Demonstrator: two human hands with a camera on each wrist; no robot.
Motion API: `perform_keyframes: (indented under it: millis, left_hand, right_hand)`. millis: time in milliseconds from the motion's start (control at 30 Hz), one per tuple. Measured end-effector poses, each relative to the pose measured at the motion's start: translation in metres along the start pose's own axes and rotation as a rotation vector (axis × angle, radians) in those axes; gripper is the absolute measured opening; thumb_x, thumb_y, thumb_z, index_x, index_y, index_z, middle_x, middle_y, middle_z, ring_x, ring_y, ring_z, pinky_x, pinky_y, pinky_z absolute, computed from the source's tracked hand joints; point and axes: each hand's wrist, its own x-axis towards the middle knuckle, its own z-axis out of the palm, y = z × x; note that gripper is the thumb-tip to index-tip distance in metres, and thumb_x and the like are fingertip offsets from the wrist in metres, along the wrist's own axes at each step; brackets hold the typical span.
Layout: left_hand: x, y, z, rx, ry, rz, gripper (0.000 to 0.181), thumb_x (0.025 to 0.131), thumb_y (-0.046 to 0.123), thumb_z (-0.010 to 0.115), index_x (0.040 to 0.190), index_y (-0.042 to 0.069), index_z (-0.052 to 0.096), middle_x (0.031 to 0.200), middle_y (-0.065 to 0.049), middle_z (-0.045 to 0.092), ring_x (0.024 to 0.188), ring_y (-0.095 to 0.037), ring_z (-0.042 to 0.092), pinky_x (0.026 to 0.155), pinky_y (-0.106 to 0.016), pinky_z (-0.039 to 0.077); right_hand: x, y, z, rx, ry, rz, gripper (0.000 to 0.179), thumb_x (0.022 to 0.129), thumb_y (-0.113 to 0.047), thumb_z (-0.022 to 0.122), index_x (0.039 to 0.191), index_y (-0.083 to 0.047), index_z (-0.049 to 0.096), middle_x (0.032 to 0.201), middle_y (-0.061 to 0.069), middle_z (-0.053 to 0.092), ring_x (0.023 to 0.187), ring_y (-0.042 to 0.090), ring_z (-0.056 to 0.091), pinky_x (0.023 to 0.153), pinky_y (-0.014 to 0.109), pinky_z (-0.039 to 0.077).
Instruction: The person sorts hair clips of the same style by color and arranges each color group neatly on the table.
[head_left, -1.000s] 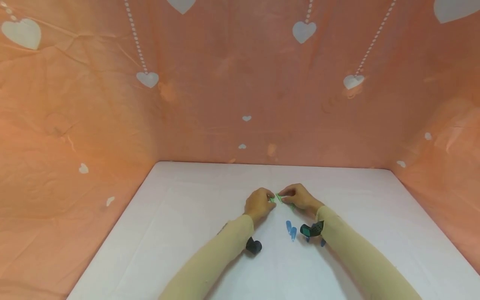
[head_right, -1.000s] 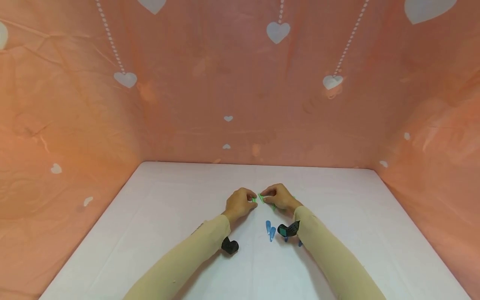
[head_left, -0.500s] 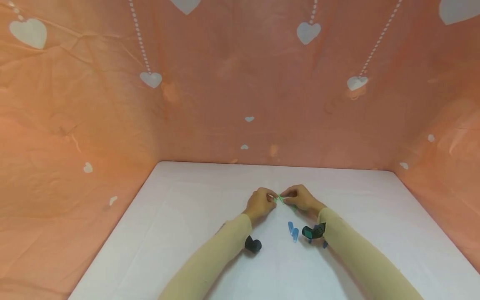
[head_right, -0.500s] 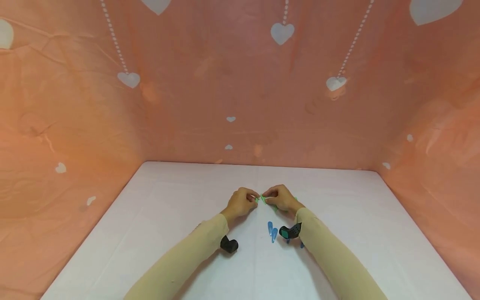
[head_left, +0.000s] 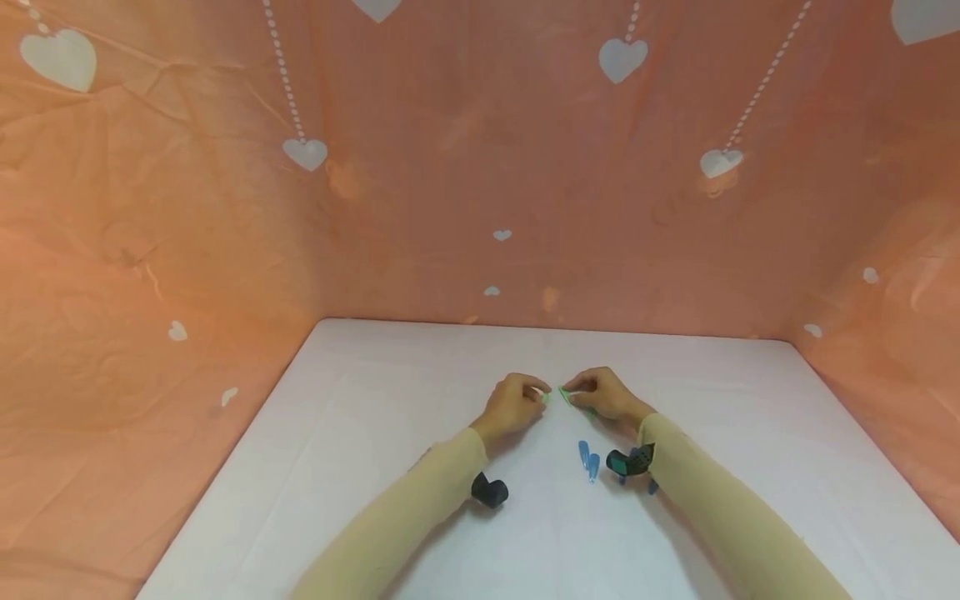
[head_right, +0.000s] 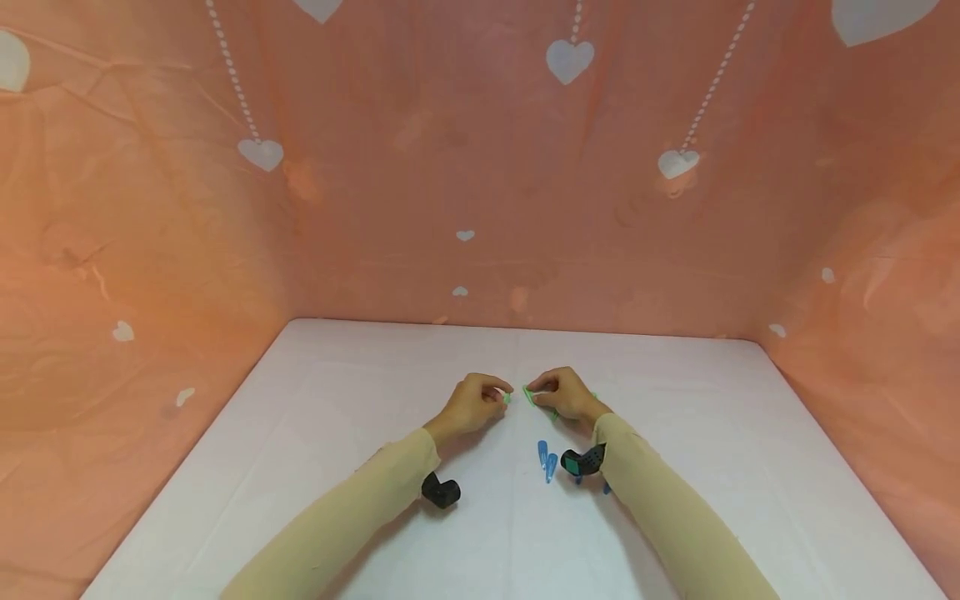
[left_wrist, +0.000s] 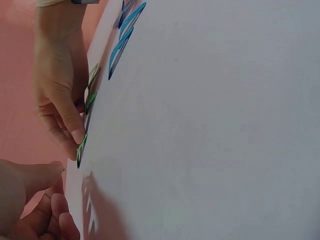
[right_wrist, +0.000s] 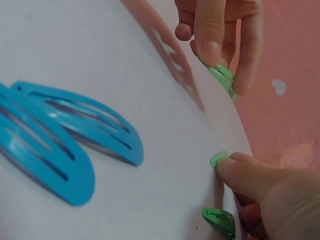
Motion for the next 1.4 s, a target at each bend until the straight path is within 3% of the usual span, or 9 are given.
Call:
perform_keyframes:
  millis: [167, 367, 600, 933, 1133, 1400]
  left_hand:
    - [-0.002, -0.010, -0.011, -0.026, -0.025, 0.053, 0.030, 0.087, -0.002, 0.068, 0.115, 0.006, 0.074, 0.091, -0.005, 0.068, 0.077, -0.012, 0.058, 0.072, -0.023, 0.048]
    - [-0.002, -0.027, -0.036, -0.094, -0.054, 0.076, 0.031, 0.085, -0.007, 0.066, 0.115, 0.001, 0.072, 0.090, -0.007, 0.064, 0.075, -0.011, 0.055, 0.069, -0.021, 0.047]
    - [-0.003, -0.037, -0.070, -0.102, -0.046, 0.031, 0.035, 0.085, -0.009, 0.066, 0.118, 0.000, 0.070, 0.093, -0.009, 0.064, 0.077, -0.012, 0.055, 0.069, -0.021, 0.048]
    - [0.004, -0.059, -0.105, -0.078, -0.013, 0.008, 0.035, 0.085, -0.010, 0.065, 0.118, -0.002, 0.070, 0.094, -0.012, 0.066, 0.078, -0.013, 0.057, 0.072, -0.022, 0.048]
    - [0.008, -0.073, -0.116, -0.026, 0.025, -0.048, 0.029, 0.087, -0.008, 0.067, 0.116, -0.002, 0.071, 0.092, -0.008, 0.064, 0.080, -0.012, 0.055, 0.074, -0.021, 0.046]
    - [0.010, -0.076, -0.129, 0.115, 0.072, -0.090, 0.029, 0.089, -0.003, 0.068, 0.117, 0.002, 0.073, 0.094, -0.010, 0.068, 0.089, -0.019, 0.060, 0.084, -0.030, 0.049]
  right_hand:
    - [0.002, 0.000, 0.001, 0.006, 0.000, -0.026, 0.019, 0.091, -0.002, 0.071, 0.109, 0.001, 0.074, 0.117, 0.021, 0.070, 0.105, 0.027, 0.060, 0.090, 0.032, 0.045]
    - [0.002, 0.001, 0.003, 0.014, -0.006, -0.011, 0.019, 0.091, -0.001, 0.070, 0.109, 0.001, 0.075, 0.119, 0.021, 0.069, 0.111, 0.030, 0.060, 0.095, 0.039, 0.047]
    - [0.001, -0.003, 0.000, 0.021, -0.005, 0.026, 0.020, 0.092, -0.002, 0.069, 0.111, -0.001, 0.074, 0.121, 0.019, 0.069, 0.105, 0.025, 0.057, 0.090, 0.031, 0.045]
    - [-0.001, -0.002, 0.000, 0.008, -0.010, -0.021, 0.019, 0.091, 0.000, 0.069, 0.109, 0.004, 0.074, 0.118, 0.023, 0.069, 0.107, 0.029, 0.061, 0.089, 0.031, 0.048]
    - [-0.003, -0.001, 0.001, 0.023, -0.016, -0.018, 0.019, 0.091, 0.001, 0.069, 0.109, 0.004, 0.073, 0.118, 0.023, 0.069, 0.112, 0.032, 0.062, 0.092, 0.034, 0.050]
    - [-0.003, -0.001, 0.000, 0.016, -0.016, -0.042, 0.019, 0.091, 0.001, 0.070, 0.109, 0.005, 0.073, 0.117, 0.024, 0.069, 0.114, 0.036, 0.063, 0.093, 0.034, 0.051]
